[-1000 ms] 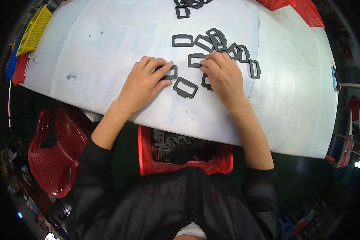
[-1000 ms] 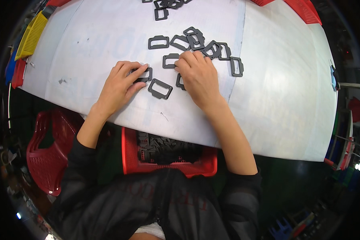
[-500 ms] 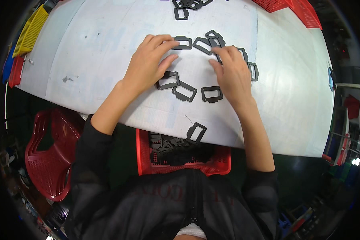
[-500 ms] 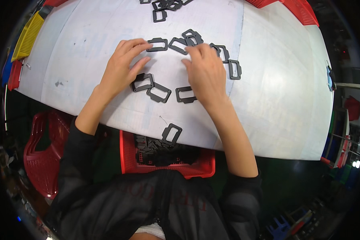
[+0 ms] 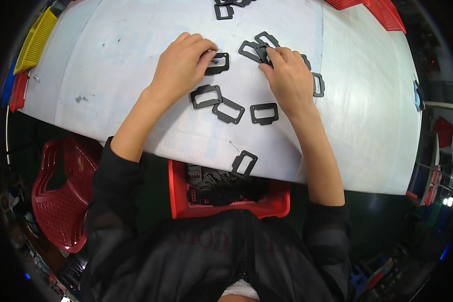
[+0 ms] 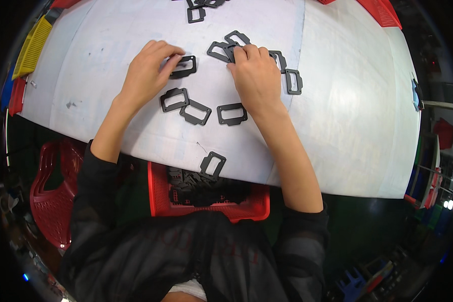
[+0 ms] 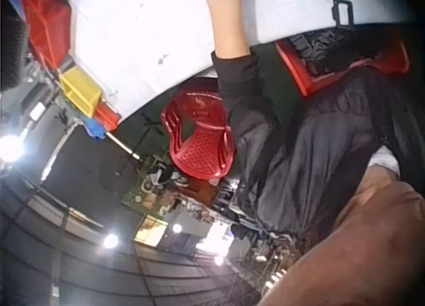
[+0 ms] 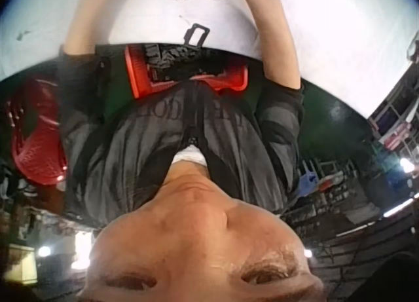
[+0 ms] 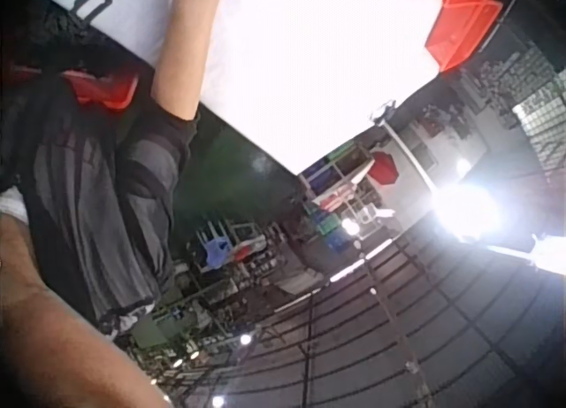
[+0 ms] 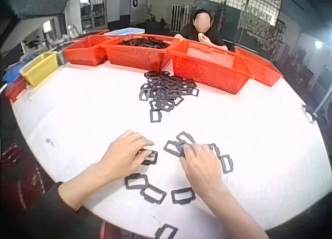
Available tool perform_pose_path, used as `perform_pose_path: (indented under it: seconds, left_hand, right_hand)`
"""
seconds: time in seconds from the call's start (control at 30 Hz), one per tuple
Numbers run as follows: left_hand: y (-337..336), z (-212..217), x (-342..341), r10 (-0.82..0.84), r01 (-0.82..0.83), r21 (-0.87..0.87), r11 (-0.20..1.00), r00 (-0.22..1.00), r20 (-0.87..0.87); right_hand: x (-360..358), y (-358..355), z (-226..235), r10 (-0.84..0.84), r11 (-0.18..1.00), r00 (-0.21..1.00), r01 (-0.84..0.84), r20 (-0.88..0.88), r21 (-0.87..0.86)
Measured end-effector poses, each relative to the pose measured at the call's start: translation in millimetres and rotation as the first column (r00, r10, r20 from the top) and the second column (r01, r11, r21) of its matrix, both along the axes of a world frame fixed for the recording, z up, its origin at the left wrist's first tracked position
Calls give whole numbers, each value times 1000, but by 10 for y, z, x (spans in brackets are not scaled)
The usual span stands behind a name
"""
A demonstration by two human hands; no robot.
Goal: The person empties black plastic pieces from a red basket onto a table, checks the pieces by hand, and drops them into a red basket before placing the filled basket back on the table.
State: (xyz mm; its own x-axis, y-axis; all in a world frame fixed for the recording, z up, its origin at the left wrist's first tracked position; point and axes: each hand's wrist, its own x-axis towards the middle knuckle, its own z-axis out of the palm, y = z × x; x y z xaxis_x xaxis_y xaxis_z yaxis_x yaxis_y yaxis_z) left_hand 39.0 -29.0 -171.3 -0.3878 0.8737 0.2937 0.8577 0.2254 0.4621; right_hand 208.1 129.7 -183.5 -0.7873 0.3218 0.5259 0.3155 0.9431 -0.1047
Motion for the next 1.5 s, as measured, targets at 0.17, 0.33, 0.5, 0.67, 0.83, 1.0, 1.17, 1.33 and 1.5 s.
perform_pose_path:
  seconds: [0.17, 0.33, 0.5, 0.67, 0.83, 1.0, 1.17, 1.33, 1.5]
  left_hand:
    - [481, -195, 101, -236, 279, 174, 944, 943, -234]
    - [515, -254, -33, -293, 319, 69, 945, 922, -254]
    - [543, -30, 177, -53, 59, -67, 996, 995, 86]
    - [56, 171, 449, -15, 77, 290, 954, 978, -208]
    - [-624, 156, 1082, -638, 642, 39, 766, 766, -79]
    - [-763, -19, 1170, -668, 681, -23, 732, 710, -222]
    - [-742, -17, 1195, -440, 421, 128, 898, 856, 272]
    - [-377, 222, 1107, -273, 256, 235, 938, 961, 42]
    - [420, 181, 884, -129, 151, 238, 959, 986, -108]
  right_hand:
    - [94, 19, 183, -68, 983, 997, 73, 34, -170]
    - [296, 72, 351, 56, 766, 977, 89, 205, -636]
    - [-122, 440, 204, -150, 925, 972, 203, 183, -321]
    - [-396, 521, 312, -47, 846, 909, 257, 415, -467]
    - [-386, 565, 252, 43, 812, 934, 175, 355, -556]
    - [-308, 505, 368, 272, 821, 887, -12, 373, -570]
    - [50, 876, 505, 145, 807, 929, 89, 341, -584]
    - [61, 862, 392, 12, 735, 926, 249, 378, -631]
    - [-40, 1091, 475, 205, 578, 932, 132, 300, -805]
